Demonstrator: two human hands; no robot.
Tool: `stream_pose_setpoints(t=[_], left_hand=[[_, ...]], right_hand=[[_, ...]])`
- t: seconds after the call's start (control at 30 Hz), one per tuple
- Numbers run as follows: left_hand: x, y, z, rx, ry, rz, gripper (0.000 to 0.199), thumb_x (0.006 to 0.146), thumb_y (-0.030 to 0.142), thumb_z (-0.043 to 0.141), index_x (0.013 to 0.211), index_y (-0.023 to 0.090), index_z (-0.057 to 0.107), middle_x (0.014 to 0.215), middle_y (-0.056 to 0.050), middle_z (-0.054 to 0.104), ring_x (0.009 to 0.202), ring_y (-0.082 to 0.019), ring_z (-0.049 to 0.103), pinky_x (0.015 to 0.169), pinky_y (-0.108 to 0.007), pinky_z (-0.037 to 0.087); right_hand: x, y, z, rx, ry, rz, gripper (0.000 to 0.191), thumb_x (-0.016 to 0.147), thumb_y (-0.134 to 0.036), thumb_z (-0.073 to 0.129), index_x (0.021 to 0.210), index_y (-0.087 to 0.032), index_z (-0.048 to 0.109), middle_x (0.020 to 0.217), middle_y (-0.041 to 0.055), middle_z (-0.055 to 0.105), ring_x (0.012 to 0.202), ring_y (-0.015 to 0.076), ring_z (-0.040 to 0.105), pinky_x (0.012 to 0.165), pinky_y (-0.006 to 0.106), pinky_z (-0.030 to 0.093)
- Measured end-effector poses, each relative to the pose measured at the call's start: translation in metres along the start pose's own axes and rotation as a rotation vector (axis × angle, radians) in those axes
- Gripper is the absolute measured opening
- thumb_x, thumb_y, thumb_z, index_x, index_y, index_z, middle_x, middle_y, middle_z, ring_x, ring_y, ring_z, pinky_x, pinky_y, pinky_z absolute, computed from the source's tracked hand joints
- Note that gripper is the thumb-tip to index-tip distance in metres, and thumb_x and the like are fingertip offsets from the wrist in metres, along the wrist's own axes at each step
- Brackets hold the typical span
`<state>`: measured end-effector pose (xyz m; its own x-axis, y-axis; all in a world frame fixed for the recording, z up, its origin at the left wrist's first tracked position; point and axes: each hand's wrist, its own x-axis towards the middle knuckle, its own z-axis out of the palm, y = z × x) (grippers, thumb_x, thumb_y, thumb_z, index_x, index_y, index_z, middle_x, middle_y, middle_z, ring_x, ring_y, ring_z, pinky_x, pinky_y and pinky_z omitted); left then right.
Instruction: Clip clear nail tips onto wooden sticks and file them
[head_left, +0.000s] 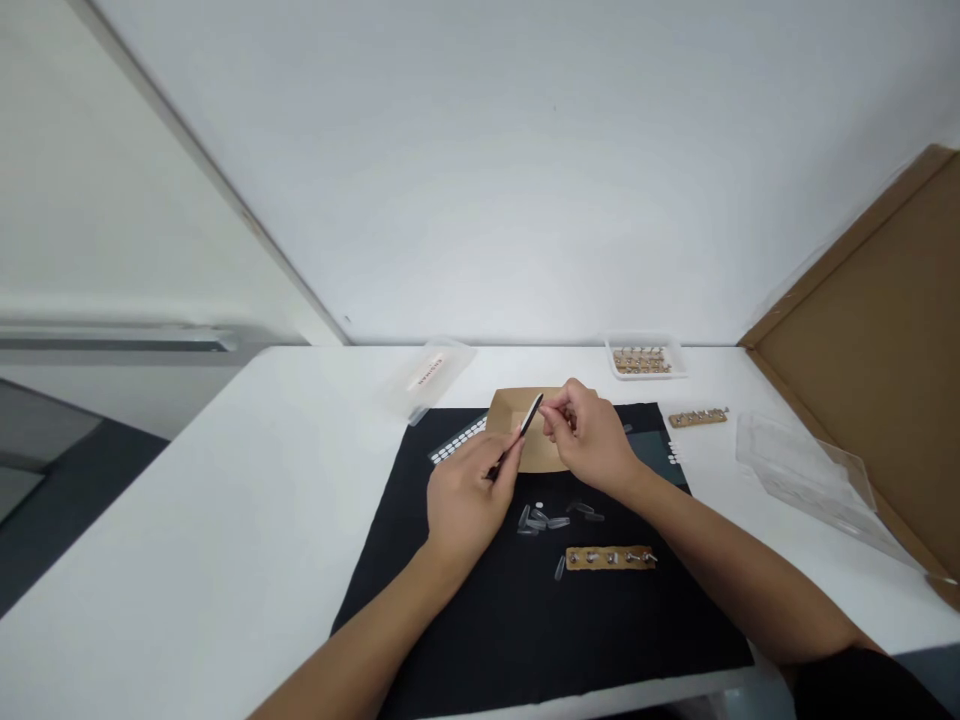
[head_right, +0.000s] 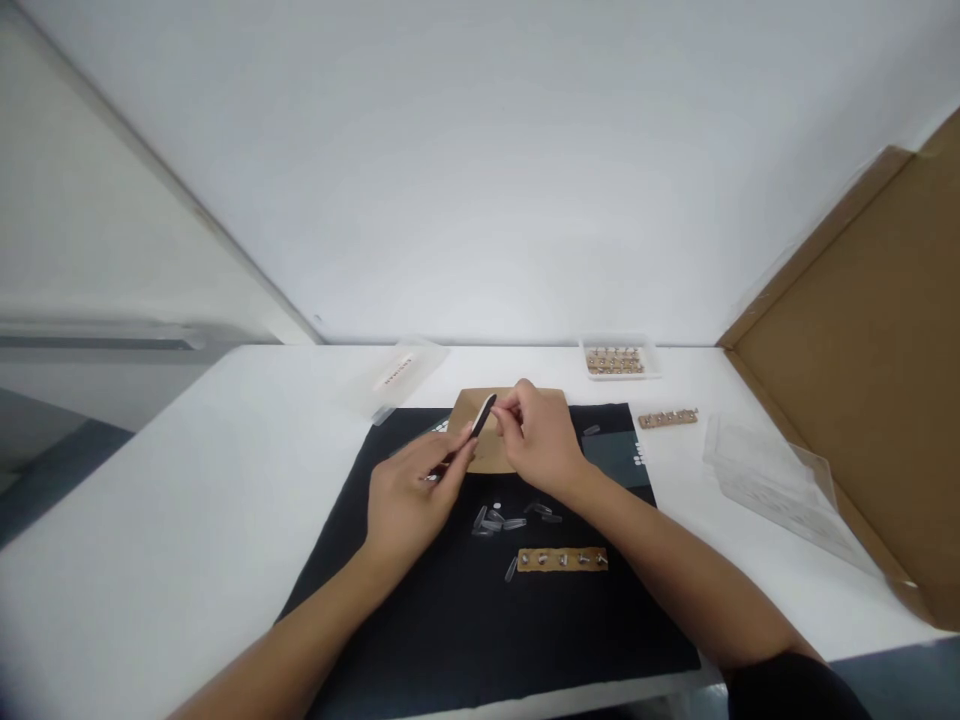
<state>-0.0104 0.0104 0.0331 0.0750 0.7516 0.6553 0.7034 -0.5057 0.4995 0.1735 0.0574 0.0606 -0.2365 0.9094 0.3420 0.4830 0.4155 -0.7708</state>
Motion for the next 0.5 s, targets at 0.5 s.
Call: stream_pose_setpoints(t=[0.5], left_hand=[[-0.0030,-0.0020,0.0024,-0.035,-0.062,-0.073,0.020,0.102,0.029,0.063,0.101,0.020,0.081,0.089,-0.004,0.081,0.072,-0.016,0.074,0.067,-0.027,0.056]], right_hand=[[-0.0004,0.0034,-0.0017,-0.247,-0.074,-0.063,0.012,0.104,-0.024,0.053,0.091,-0.025,0.051,0.085,0.0022,0.073,0.078,0.0215,0.066,0.071,0.032,0.041]])
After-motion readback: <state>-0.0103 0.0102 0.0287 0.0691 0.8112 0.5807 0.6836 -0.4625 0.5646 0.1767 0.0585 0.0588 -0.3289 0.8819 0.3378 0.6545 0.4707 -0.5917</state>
